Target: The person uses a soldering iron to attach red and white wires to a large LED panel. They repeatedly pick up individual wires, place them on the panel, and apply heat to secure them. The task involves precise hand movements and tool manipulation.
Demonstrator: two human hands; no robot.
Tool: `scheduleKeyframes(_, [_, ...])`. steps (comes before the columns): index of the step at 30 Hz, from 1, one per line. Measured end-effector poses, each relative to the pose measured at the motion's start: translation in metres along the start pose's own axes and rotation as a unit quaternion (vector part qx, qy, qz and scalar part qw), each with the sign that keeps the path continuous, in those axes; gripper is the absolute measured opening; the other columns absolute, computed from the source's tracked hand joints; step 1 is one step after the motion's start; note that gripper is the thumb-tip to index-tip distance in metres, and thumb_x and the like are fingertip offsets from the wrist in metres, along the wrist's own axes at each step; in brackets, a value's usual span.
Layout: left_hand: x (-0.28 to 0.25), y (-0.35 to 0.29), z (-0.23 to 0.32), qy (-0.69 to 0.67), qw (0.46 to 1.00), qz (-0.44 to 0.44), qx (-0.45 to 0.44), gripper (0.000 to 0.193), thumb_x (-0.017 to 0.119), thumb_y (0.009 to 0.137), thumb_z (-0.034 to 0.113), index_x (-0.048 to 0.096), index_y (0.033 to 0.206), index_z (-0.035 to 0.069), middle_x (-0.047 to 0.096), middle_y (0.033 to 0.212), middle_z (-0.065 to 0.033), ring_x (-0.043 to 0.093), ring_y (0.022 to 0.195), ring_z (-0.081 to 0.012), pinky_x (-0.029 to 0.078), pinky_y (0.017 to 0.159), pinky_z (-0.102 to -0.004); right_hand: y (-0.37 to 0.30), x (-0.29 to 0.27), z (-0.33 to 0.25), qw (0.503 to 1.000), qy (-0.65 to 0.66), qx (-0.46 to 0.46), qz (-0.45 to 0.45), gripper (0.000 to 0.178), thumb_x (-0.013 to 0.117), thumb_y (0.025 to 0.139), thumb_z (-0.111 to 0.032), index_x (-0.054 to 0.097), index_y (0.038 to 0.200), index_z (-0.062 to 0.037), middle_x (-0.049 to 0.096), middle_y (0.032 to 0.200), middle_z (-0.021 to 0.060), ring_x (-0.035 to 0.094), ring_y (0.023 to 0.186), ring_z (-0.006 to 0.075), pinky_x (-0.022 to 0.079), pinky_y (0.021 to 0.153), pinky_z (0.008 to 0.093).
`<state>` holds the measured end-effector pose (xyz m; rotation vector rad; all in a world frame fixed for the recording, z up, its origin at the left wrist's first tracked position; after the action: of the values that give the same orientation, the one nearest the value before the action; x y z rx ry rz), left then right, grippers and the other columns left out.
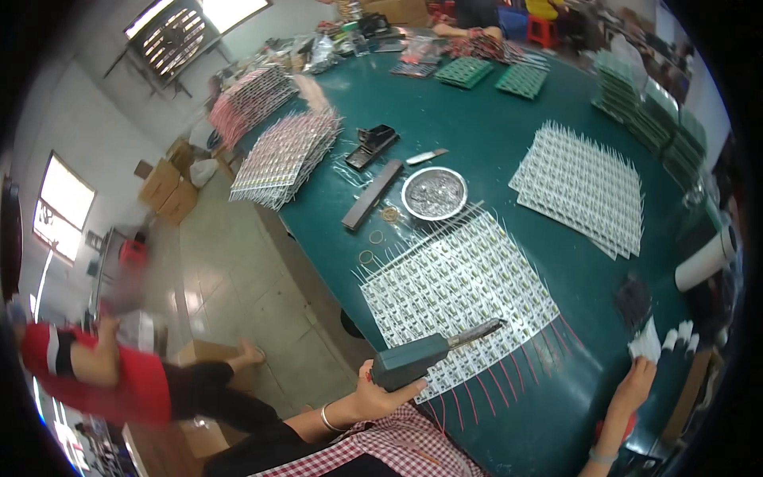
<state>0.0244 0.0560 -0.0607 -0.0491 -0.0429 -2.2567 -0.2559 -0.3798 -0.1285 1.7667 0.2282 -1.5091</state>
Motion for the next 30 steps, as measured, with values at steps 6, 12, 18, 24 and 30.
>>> scheduleKeyframes(6, [-0.002,-0.008,-0.001,0.011,0.999,0.024,0.025,0.028,0.077,0.083,0.003,0.067,0.109,-0.003,0.071,0.099,-0.0031,0.062,0.085,-0.0075,0.049,0.074,-0.0242,0.018,-0.017,-0.011,0.998,0.053,-0.031,0.011,0.015,0.057,0.089,0.002,0.061,0.104,0.0008,0.056,0.1,0.0175,0.055,0.096,0.0353,0.045,0.083,0.0429])
scheduleKeyframes(12, [0.012,-0.003,-0.001,0.005,0.999,0.001,0.037,0.029,0.075,0.087,0.008,0.065,0.111,-0.004,0.068,0.09,-0.0041,0.057,0.081,-0.0064,0.046,0.068,-0.0248,0.026,-0.014,0.018,0.981,0.186,-0.042,0.041,0.012,0.056,0.085,0.002,0.062,0.096,0.0018,0.058,0.093,0.0186,0.057,0.092,0.0355,0.047,0.079,0.0427])
scheduleKeyframes(18, [0.001,-0.011,0.023,0.024,0.997,0.012,0.077,0.029,0.072,0.087,0.009,0.063,0.111,-0.005,0.065,0.079,-0.0083,0.056,0.072,-0.0093,0.046,0.063,-0.0278,0.036,-0.071,-0.032,0.96,0.232,0.026,-0.152,0.024,0.057,0.095,-0.005,0.063,0.114,0.0071,0.067,0.108,0.0202,0.062,0.1,0.0287,0.049,0.091,0.0378])
scheduleKeyframes(24, [0.0,-0.006,0.019,-0.001,0.997,0.014,0.074,0.029,0.072,0.084,0.007,0.064,0.111,-0.003,0.063,0.078,-0.0081,0.054,0.07,-0.0107,0.047,0.063,-0.0287,0.041,-0.066,-0.05,0.971,-0.021,-0.202,-0.123,0.006,0.056,0.077,-0.006,0.059,0.073,-0.0024,0.058,0.076,0.0188,0.059,0.075,0.0389,0.045,0.066,0.0473])
scheduleKeyframes(30, [0.01,-0.004,0.015,0.021,0.999,0.031,0.027,0.027,0.077,0.081,0.008,0.068,0.104,-0.004,0.072,0.087,-0.0076,0.066,0.078,-0.0081,0.052,0.069,-0.024,0.048,-0.055,-0.154,0.901,-0.21,-0.321,-0.204,0.007,0.067,0.071,-0.009,0.073,0.068,-0.0107,0.067,0.075,0.0126,0.068,0.078,0.0269,0.055,0.065,0.0386])
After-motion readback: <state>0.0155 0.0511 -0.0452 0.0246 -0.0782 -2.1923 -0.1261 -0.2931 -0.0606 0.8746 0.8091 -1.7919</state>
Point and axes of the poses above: each hand's wrist, its own y-axis towards the middle knuckle, its own x-axis out of the palm, z = x × y, the point moved 7 cm from there along y, towards the middle knuckle
